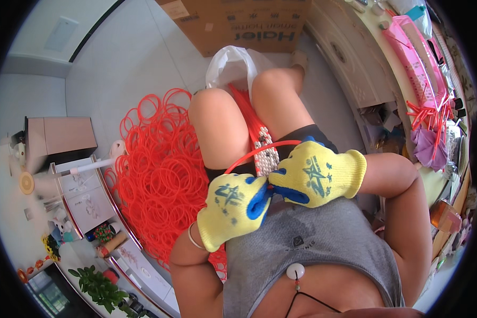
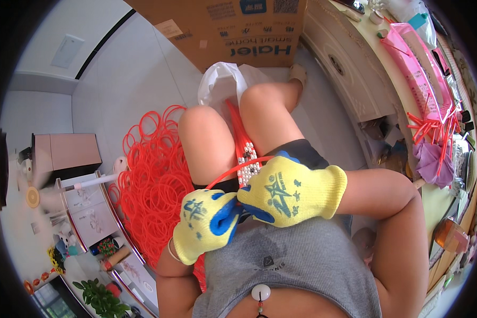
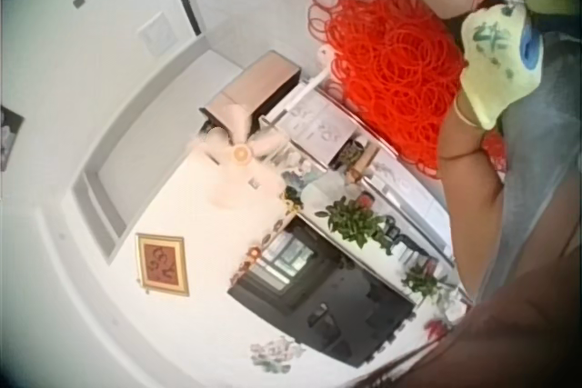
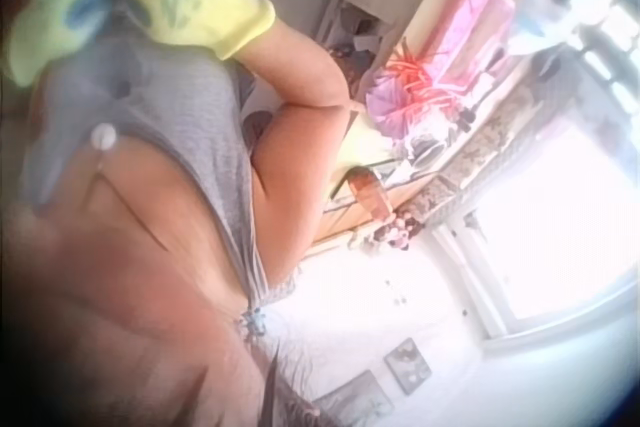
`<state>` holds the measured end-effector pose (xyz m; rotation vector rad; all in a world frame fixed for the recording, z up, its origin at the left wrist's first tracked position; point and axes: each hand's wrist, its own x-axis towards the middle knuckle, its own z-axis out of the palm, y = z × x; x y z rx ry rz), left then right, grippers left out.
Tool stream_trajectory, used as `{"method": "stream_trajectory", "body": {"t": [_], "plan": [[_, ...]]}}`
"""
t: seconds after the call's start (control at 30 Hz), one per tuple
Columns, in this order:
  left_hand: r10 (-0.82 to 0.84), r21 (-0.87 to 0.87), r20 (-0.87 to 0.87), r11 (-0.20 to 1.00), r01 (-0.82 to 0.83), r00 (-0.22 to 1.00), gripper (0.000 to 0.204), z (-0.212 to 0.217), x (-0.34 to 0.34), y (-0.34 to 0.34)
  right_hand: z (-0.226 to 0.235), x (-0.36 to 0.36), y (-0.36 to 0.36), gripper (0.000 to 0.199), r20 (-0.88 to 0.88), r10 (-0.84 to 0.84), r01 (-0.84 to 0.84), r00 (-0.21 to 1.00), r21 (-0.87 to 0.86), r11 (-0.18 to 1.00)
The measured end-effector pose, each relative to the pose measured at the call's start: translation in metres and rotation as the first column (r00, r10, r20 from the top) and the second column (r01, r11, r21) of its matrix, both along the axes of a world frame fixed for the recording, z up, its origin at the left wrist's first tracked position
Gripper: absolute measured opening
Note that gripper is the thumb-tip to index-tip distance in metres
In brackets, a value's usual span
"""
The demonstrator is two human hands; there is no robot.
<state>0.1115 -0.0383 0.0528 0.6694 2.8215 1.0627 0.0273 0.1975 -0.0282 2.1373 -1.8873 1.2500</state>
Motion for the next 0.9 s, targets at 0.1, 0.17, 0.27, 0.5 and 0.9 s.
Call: {"method": "stream_trajectory", "body": {"t": [0.1, 0.17, 0.27, 0.5, 0.9], "plan": [[-0.008, 0.036, -0.01, 0.999, 0.008, 1.0, 0.023, -0.007, -0.005, 0.001, -0.016, -0.001, 0.004, 0.026, 0.068, -0.016, 0.018, 0.998, -0.027, 0.999], [0.028, 0.096, -0.017, 0.995, -0.027, 0.999, 0.024, -0.008, -0.005, -0.003, 0.005, -0.013, -0.001, 0.026, -0.003, 0.0, 0.0, 1.0, -0.006, 1.0], [0.103, 0.141, 0.009, 0.985, -0.103, 0.995, 0.032, -0.007, -0.007, -0.014, 0.057, -0.031, 0.001, 0.044, 0.112, -0.154, 0.118, 0.982, 0.277, 0.954], [0.014, 0.051, -0.005, 0.999, -0.014, 1.0, 0.037, -0.009, -0.003, -0.018, -0.048, -0.025, 0.008, 0.026, 0.043, 0.218, -0.204, 0.975, -0.22, 0.954], [0.048, 0.037, -0.01, 0.998, -0.048, 0.999, 0.035, -0.005, 0.002, -0.012, 0.016, -0.026, 0.003, 0.033, -0.014, 0.102, -0.102, 0.995, -0.015, 0.995]]}}
